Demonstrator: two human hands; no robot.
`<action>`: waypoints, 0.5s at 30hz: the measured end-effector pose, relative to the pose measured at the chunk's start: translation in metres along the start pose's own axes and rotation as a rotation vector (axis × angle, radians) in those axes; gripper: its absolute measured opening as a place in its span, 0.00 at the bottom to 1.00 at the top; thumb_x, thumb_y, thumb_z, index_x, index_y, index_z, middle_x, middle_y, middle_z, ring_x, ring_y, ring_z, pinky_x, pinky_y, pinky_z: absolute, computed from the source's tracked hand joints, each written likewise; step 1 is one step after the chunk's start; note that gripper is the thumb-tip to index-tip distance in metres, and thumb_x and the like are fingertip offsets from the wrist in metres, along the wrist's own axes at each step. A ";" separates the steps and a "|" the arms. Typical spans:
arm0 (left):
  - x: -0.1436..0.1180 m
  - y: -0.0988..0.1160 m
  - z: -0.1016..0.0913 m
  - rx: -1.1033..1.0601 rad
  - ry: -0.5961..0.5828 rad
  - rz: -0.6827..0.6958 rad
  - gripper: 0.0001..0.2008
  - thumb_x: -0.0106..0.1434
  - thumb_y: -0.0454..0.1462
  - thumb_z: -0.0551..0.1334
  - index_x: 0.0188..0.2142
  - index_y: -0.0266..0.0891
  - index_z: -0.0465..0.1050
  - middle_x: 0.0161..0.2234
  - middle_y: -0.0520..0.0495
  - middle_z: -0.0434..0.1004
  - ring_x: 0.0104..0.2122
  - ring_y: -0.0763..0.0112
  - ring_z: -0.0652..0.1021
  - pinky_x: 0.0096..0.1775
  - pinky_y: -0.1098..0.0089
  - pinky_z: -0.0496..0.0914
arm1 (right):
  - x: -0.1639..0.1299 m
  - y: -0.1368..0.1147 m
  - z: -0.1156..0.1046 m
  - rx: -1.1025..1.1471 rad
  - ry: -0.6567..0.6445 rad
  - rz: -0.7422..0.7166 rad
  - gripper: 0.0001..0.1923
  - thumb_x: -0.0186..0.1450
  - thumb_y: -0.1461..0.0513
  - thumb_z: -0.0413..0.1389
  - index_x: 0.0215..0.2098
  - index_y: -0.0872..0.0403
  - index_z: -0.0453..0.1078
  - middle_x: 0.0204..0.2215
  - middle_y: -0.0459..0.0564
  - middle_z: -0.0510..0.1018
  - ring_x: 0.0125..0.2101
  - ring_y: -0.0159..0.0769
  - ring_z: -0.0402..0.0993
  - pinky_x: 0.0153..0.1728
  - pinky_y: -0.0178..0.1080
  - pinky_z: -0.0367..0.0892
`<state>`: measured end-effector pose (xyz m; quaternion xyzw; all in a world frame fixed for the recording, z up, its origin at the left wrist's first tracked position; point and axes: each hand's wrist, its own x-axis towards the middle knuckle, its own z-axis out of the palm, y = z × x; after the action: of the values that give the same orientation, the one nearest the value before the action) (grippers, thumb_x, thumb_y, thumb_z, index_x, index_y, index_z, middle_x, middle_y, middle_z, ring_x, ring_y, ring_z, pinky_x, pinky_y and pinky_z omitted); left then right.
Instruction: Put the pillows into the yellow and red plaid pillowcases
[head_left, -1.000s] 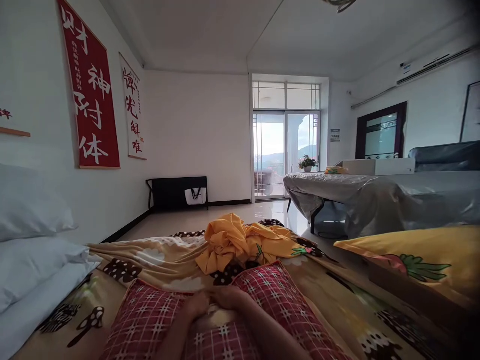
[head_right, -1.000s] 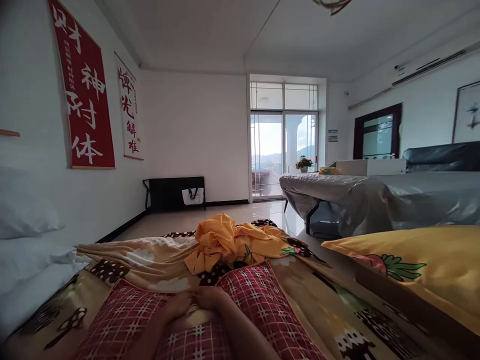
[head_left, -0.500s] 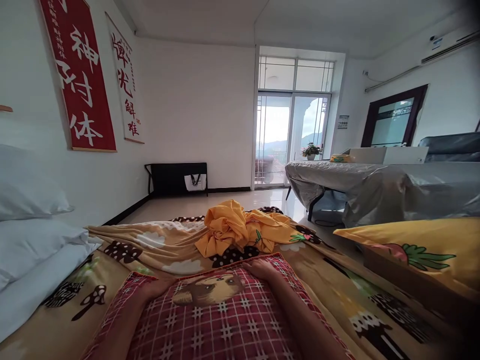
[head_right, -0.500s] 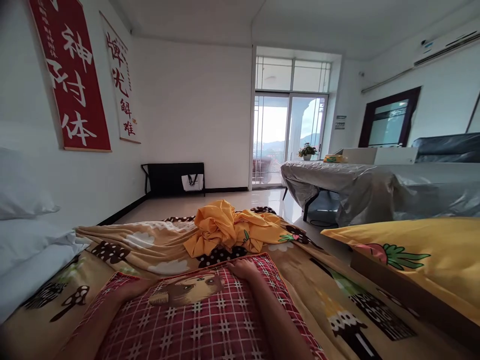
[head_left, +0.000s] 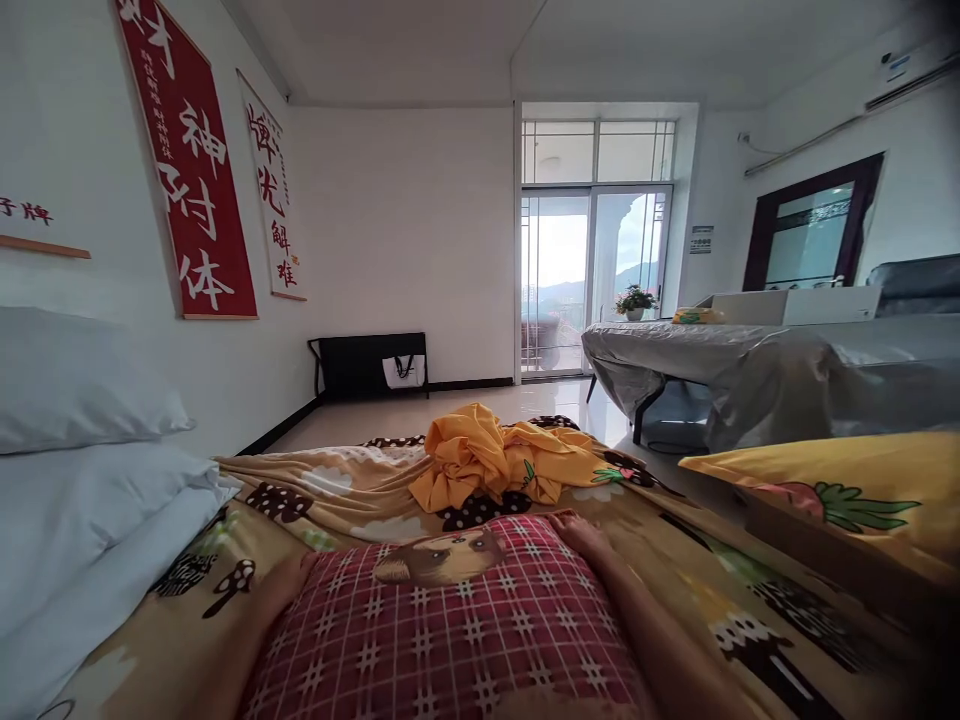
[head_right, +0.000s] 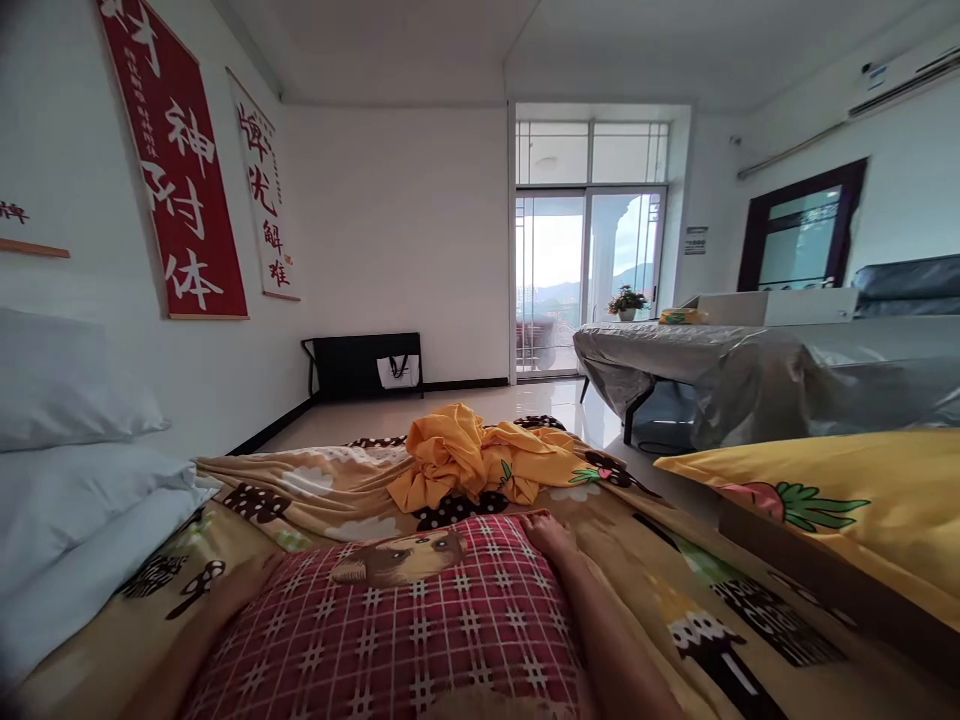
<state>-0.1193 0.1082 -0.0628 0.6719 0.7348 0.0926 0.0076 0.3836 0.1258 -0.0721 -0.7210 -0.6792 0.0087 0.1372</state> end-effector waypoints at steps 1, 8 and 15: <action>-0.007 0.006 -0.010 -0.009 -0.016 0.018 0.24 0.64 0.38 0.46 0.54 0.40 0.72 0.50 0.43 0.78 0.50 0.59 0.77 0.50 0.61 0.69 | -0.004 -0.004 -0.009 -0.010 0.002 -0.018 0.23 0.70 0.58 0.39 0.47 0.52 0.75 0.47 0.57 0.79 0.49 0.46 0.73 0.49 0.48 0.65; -0.071 0.138 -0.037 -0.108 -0.075 0.492 0.28 0.66 0.41 0.47 0.64 0.36 0.57 0.65 0.42 0.56 0.64 0.61 0.60 0.63 0.58 0.54 | -0.066 -0.113 -0.028 0.053 0.040 -0.470 0.21 0.72 0.56 0.41 0.58 0.46 0.66 0.61 0.48 0.66 0.61 0.39 0.60 0.61 0.43 0.51; -0.109 0.142 0.008 -0.142 0.029 0.464 0.26 0.69 0.48 0.45 0.63 0.47 0.59 0.66 0.46 0.53 0.65 0.62 0.57 0.64 0.52 0.50 | -0.103 -0.098 0.004 0.160 -0.011 -0.458 0.29 0.71 0.46 0.37 0.65 0.46 0.57 0.65 0.50 0.57 0.65 0.41 0.50 0.64 0.52 0.43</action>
<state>0.0325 0.0130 -0.0622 0.8190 0.5526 0.1529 0.0228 0.2789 0.0297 -0.0728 -0.5349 -0.8229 0.0350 0.1883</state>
